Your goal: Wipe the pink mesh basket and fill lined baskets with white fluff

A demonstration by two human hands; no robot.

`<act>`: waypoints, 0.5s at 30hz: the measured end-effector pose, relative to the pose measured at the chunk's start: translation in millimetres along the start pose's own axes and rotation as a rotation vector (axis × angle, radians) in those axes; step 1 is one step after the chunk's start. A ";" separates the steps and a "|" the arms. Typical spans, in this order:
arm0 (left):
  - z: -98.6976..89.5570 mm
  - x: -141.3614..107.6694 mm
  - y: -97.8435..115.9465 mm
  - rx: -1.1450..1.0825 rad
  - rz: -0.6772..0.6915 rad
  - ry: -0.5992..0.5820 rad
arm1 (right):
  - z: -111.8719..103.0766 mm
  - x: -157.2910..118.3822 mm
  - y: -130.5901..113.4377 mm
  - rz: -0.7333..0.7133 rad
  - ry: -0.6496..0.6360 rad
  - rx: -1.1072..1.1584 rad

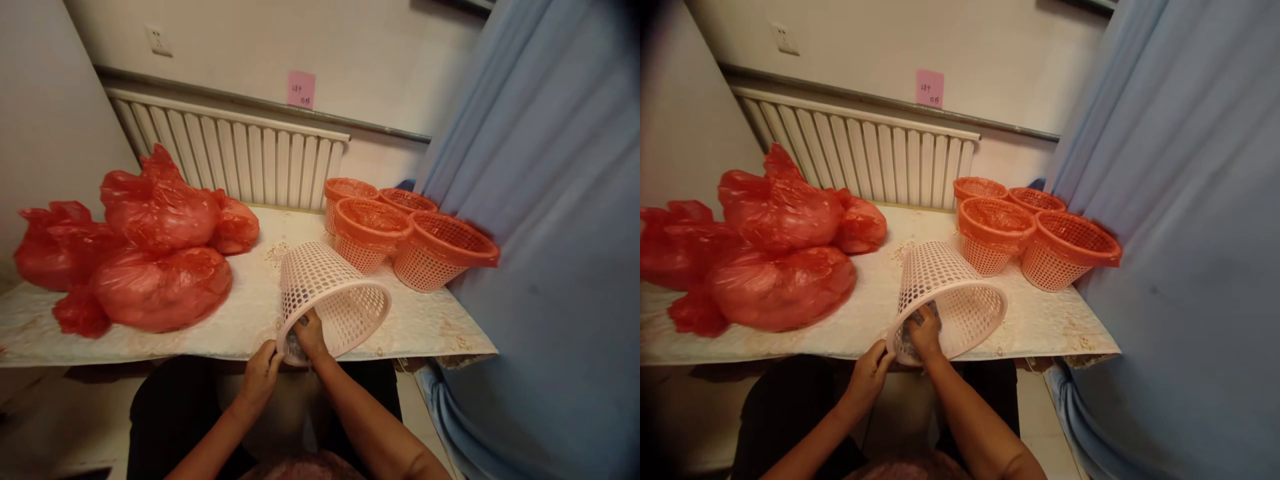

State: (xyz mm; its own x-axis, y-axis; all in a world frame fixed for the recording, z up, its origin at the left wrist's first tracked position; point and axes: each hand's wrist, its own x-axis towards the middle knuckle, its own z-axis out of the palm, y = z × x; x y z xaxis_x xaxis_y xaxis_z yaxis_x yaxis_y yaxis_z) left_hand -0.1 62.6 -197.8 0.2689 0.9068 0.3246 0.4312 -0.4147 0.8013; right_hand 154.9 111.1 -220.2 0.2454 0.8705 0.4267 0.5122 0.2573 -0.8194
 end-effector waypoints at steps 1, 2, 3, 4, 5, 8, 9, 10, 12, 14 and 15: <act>-3.7 0.4 4.5 0.015 0.024 0.008 | 4.9 -2.0 -9.4 0.000 0.008 0.027; -7.6 0.6 8.9 0.026 0.044 0.016 | 8.8 -4.9 -16.9 -0.013 0.009 0.048; -11.8 0.9 13.3 0.036 0.062 0.023 | 11.3 -8.4 -22.0 -0.042 -0.003 0.056; -16.2 1.2 17.5 0.045 0.077 0.027 | 11.8 -12.1 -24.1 -0.086 -0.032 0.040; -20.6 1.7 21.6 0.054 0.087 0.030 | 10.1 -15.6 -23.1 -0.140 -0.079 -0.004; -31.9 4.6 32.2 0.074 0.103 0.043 | -8.5 -20.6 -5.5 -0.282 -0.276 -0.269; -34.7 6.1 35.3 0.082 0.105 0.048 | -18.3 -19.6 3.0 -0.313 -0.338 -0.374; -36.7 8.0 38.4 0.092 0.108 0.051 | -28.9 -17.2 11.5 -0.329 -0.385 -0.469; -38.6 12.6 44.5 0.115 0.114 0.044 | -49.6 -9.4 25.1 -0.324 -0.429 -0.605; -37.8 17.9 50.1 0.123 0.115 0.014 | -64.2 0.3 31.0 -0.277 -0.396 -0.639; -36.6 20.6 52.5 0.115 0.115 -0.005 | -67.6 5.0 30.4 -0.234 -0.358 -0.584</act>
State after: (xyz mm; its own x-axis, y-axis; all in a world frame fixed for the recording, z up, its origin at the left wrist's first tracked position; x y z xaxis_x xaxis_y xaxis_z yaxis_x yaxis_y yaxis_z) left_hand -3.5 62.3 -130.6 0.3260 0.8526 0.4084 0.4933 -0.5219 0.6959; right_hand 227.3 94.9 -217.1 -0.1576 0.9297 0.3328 0.8989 0.2746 -0.3414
